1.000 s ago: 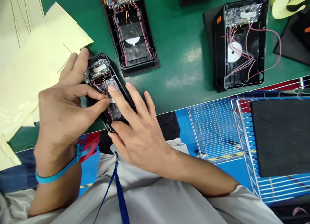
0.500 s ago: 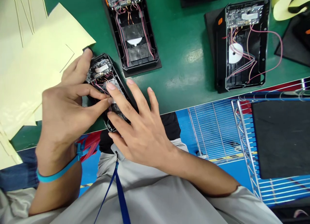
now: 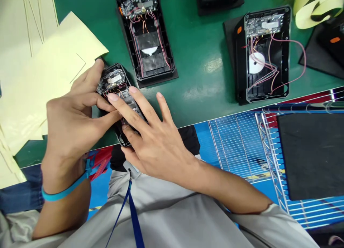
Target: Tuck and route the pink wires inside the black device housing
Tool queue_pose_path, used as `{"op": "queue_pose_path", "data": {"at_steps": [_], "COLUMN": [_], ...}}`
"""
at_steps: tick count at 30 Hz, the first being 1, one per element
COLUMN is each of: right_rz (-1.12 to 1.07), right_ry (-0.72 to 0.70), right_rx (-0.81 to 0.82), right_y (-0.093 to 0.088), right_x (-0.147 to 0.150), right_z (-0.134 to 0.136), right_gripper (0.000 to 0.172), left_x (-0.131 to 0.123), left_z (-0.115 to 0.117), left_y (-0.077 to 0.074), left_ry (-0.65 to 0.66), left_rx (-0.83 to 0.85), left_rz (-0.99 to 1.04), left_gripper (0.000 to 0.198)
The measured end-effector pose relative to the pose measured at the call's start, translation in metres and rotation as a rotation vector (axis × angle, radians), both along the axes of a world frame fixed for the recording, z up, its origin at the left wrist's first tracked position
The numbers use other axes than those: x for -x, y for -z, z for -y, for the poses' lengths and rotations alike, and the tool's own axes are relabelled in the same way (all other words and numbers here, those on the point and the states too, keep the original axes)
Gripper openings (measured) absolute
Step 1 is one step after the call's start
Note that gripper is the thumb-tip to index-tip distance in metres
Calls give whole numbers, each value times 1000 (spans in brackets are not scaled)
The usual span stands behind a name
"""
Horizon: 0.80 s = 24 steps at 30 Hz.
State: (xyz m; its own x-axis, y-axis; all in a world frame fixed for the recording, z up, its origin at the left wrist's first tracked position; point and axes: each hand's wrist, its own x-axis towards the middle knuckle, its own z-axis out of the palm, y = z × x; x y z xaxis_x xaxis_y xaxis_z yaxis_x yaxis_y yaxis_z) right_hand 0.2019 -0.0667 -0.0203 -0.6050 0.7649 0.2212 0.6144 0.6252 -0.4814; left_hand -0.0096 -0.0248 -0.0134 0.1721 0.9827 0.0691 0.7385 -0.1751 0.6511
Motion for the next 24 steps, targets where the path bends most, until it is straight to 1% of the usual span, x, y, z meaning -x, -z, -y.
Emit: {"op": "queue_pose_path", "data": {"at_steps": [3,5,8,11,13,16,20,22,24], "right_rz": [-10,-14,-33,-57,-67,-79,-110,-116,-116], "right_ry": [5,0,-6,-2,5,16,26,34,47], "right_rx": [1,8,27,57,74,82,77,91,107], "right_y": [2,3,4,5,5,6,9,10,10], "right_x": [0,-1,-2,-3,-3,-3,-3,-3,-3], "right_z": [0,0,0,0,0,1,0,0,1], "right_gripper": [33,34,34,33,32,33,32,32,33], "left_x": [2,5,11,18,21,21,11,7,5], "left_z": [0,0,0,-1,-2,-5,-6,-6,-8], "left_y": [-1,-3,-12,-21,-24,-24,-20,-22,-24], "left_ry": [-34,-33,-28,-36,-38,-34,-48,-86,-63], "left_rx": [42,74,88,86,77,46,-70,-122,-135], "left_rz": [90,123,159,164,137,43,-90,-109,-107], "left_gripper": [16,13,4,10,13,16,13,9,15]}}
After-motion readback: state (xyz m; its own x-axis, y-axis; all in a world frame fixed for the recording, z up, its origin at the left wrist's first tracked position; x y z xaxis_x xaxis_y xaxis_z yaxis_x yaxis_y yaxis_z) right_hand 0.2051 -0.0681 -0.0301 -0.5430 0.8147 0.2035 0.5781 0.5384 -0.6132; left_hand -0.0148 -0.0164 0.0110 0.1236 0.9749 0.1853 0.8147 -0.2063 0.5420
